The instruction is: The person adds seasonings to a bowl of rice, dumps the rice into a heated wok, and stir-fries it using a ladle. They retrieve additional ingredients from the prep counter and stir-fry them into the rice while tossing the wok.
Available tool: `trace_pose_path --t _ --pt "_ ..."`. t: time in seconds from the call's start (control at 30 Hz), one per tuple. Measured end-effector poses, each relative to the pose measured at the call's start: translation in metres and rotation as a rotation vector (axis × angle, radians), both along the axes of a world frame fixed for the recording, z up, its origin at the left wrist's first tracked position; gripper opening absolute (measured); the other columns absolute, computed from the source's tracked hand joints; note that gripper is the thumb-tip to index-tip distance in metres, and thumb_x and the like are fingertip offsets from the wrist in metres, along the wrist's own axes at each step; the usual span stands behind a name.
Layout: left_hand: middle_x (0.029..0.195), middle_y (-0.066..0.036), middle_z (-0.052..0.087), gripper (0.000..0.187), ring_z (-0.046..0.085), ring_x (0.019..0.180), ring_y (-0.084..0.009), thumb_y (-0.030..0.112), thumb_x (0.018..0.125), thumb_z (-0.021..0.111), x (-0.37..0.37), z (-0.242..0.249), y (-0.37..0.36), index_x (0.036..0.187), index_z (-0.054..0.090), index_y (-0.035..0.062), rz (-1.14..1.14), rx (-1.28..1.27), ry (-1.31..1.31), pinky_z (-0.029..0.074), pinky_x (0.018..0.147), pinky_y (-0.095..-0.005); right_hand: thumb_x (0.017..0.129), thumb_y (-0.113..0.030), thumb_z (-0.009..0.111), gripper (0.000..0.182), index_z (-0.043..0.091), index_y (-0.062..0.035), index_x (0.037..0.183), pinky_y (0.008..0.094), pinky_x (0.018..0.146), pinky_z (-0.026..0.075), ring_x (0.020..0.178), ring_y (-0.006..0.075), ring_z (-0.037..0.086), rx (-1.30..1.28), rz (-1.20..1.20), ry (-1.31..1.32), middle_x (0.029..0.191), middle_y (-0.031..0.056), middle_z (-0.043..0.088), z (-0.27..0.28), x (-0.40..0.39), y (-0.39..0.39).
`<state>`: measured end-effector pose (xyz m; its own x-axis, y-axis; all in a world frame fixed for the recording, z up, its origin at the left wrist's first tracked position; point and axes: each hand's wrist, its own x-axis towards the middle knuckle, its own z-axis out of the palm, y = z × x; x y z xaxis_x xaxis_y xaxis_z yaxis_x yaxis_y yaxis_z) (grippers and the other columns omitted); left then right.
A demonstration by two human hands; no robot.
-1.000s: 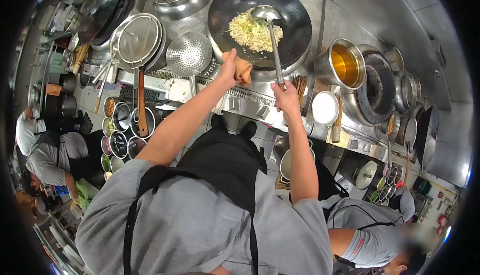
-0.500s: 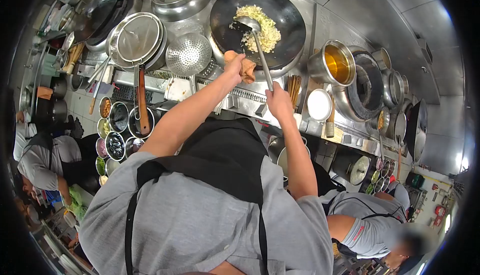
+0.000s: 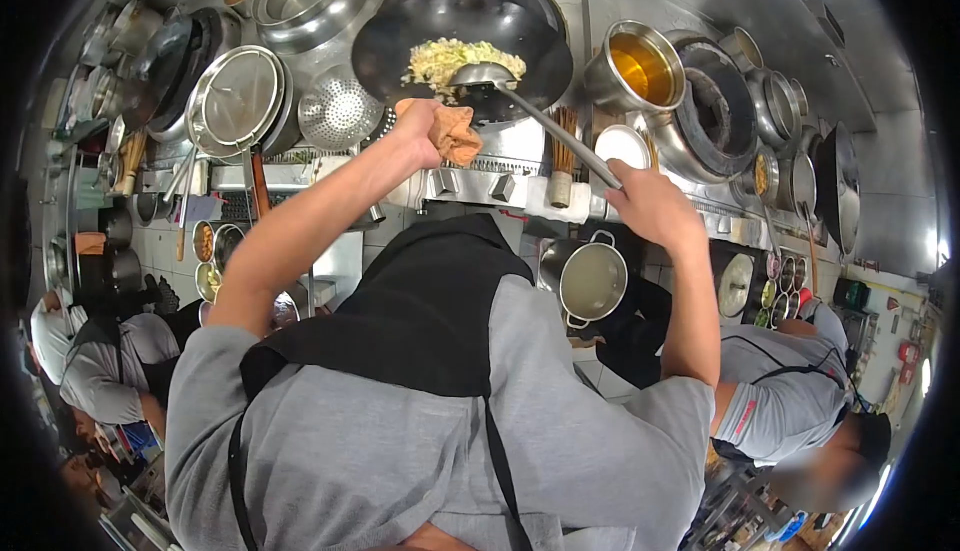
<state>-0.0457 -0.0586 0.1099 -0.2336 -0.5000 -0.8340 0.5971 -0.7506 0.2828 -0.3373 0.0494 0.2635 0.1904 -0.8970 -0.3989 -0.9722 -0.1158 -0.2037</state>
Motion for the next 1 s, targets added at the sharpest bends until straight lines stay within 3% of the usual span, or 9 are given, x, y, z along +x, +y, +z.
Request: trace_pose_path --t 0.13,0.27,0.33,0.47,0.6,0.73,0.77,0.97,1.0 --pt "0.096 -0.012 0.064 0.016 0.066 0.090 -0.0286 0.016 0.093 0.052 0.017 -0.111 0.008 0.103 0.055 0.0050 -0.021 -0.308 -0.042 0.056 0.083 -0.0481 0.091 -0.022 0.060 0.037 0.054 -0.0063 0.124 0.0545 0.078 0.050 0.086 0.0449 0.065 -0.214 -0.109 0.012 0.087 0.0237 0.069 -0.098 0.007 -0.011" --pt "0.095 -0.009 0.063 0.016 0.064 0.087 -0.0257 0.021 0.094 0.051 0.043 -0.213 0.050 0.102 0.055 0.0088 -0.022 -0.177 0.098 0.054 0.079 -0.0472 0.091 -0.023 0.061 0.040 0.055 -0.0069 0.128 0.0540 0.075 0.049 0.085 0.0453 0.065 -0.322 -0.256 -0.248 0.086 0.0253 0.067 -0.101 0.017 0.005" --pt "0.088 -0.007 0.060 0.014 0.062 0.081 -0.0237 0.021 0.094 0.046 0.038 -0.112 0.088 0.096 0.055 0.0104 -0.036 0.135 0.016 0.053 0.075 -0.0465 0.089 -0.020 0.066 0.042 0.057 -0.0044 0.127 0.0477 0.070 0.050 0.078 0.0419 0.066 -0.292 -0.245 -0.337 0.083 0.0246 0.066 -0.052 0.011 0.029" --pt "0.087 -0.009 0.064 0.020 0.064 0.081 -0.0240 0.020 0.093 0.045 0.028 -0.007 0.063 0.093 0.059 0.0067 -0.150 -0.072 0.222 0.054 0.075 -0.0475 0.087 -0.020 0.066 0.036 0.062 -0.0041 0.118 0.0425 0.069 0.049 0.071 0.0359 0.064 0.078 -0.262 -0.297 0.077 0.0199 0.064 0.015 -0.022 0.037" --pt "0.086 -0.010 0.066 0.017 0.065 0.078 -0.0264 0.019 0.089 0.050 0.003 -0.068 -0.008 0.090 0.060 0.0056 -0.018 -0.196 0.057 0.054 0.074 -0.0475 0.089 -0.031 0.059 0.033 0.062 -0.0042 0.108 0.0502 0.077 0.048 0.088 0.0419 0.064 -0.096 -0.088 -0.071 0.090 0.0225 0.067 -0.075 -0.013 -0.027" --pt "0.085 -0.008 0.063 0.008 0.064 0.079 -0.0272 0.017 0.087 0.051 0.019 -0.194 -0.009 0.089 0.056 0.0113 -0.018 -0.212 0.061 0.054 0.075 -0.0500 0.089 -0.025 0.064 0.045 0.057 -0.0022 0.127 0.0382 0.068 0.049 0.072 0.0289 0.062 -0.225 -0.228 -0.579 0.079 0.0164 0.064 -0.126 -0.020 -0.042" --pt "0.087 -0.008 0.062 0.006 0.064 0.081 -0.0264 0.016 0.089 0.049 0.023 -0.213 -0.002 0.091 0.053 0.0124 0.049 -0.201 0.093 0.054 0.075 -0.0502 0.091 -0.022 0.065 0.049 0.053 0.0003 0.133 0.0285 0.055 0.044 0.059 0.0151 0.053 -0.160 -0.315 -0.675 0.071 0.0078 0.061 -0.107 -0.023 -0.029" --pt "0.082 -0.010 0.060 0.013 0.062 0.075 -0.0265 0.018 0.091 0.047 0.017 -0.158 -0.020 0.092 0.055 0.0075 -0.026 -0.296 0.193 0.054 0.068 -0.0473 0.096 -0.023 0.064 0.037 0.057 -0.0064 0.128 0.0226 0.033 0.028 0.039 0.0061 0.042 -0.034 -0.697 -1.080 0.058 -0.0038 0.047 -0.115 -0.031 -0.024" --pt "0.080 -0.011 0.061 0.016 0.063 0.073 -0.0267 0.020 0.090 0.048 0.009 -0.141 -0.034 0.090 0.057 0.0070 -0.003 -0.296 0.093 0.055 0.069 -0.0457 0.097 -0.021 0.061 0.021 0.060 -0.0056 0.112 0.0219 0.033 0.028 0.039 0.0042 0.039 -0.041 -0.685 -1.096 0.057 -0.0056 0.046 -0.112 -0.009 -0.038"
